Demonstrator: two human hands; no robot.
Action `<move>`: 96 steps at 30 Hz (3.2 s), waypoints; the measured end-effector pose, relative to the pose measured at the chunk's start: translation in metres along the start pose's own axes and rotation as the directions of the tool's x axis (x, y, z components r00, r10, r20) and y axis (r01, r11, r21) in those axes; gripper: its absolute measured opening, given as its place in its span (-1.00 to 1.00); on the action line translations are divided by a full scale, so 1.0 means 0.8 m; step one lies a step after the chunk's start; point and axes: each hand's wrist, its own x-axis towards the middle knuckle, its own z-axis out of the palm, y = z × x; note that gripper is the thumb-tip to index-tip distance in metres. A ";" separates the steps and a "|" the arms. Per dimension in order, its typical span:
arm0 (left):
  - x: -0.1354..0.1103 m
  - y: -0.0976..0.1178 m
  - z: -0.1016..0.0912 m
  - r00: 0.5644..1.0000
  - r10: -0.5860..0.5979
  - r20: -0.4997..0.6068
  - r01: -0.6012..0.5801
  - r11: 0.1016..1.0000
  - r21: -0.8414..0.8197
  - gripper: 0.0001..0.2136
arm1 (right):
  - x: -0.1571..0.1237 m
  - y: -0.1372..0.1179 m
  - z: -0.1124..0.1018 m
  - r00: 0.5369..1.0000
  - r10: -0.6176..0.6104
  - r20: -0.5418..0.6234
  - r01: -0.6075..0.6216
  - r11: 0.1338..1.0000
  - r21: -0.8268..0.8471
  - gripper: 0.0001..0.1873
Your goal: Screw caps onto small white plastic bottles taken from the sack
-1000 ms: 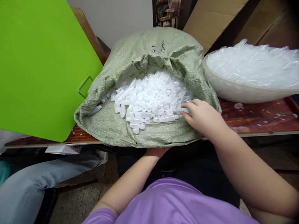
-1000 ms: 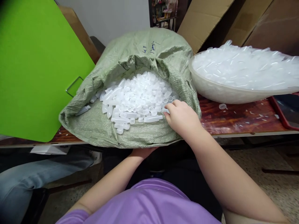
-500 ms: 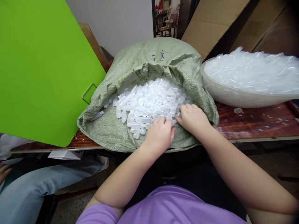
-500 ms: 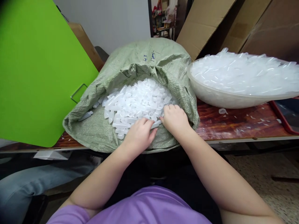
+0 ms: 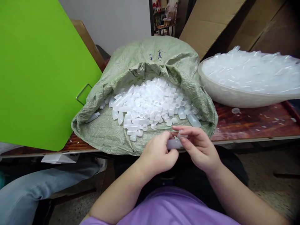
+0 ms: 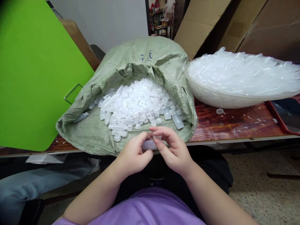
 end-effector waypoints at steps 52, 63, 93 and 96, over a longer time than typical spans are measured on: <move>-0.045 -0.046 0.011 0.804 -0.254 0.538 0.385 0.911 -0.145 -0.88 | -0.037 -0.026 -0.013 0.754 0.354 0.554 0.030 0.823 -0.567 -0.72; -0.047 -0.055 0.018 0.737 -0.193 0.648 0.384 0.908 -0.166 -0.86 | -0.057 0.003 0.002 0.815 -0.047 0.578 0.446 0.687 -0.573 -0.71; -0.044 -0.065 0.041 0.883 -0.244 0.401 0.196 0.968 0.159 -0.85 | -0.043 0.013 -0.003 0.748 0.467 0.472 -0.071 0.763 -0.643 -0.70; -0.046 -0.064 0.043 0.900 -0.192 0.391 0.136 0.977 0.167 -0.87 | -0.051 0.019 0.004 0.787 0.351 0.507 0.002 0.821 -0.571 -0.66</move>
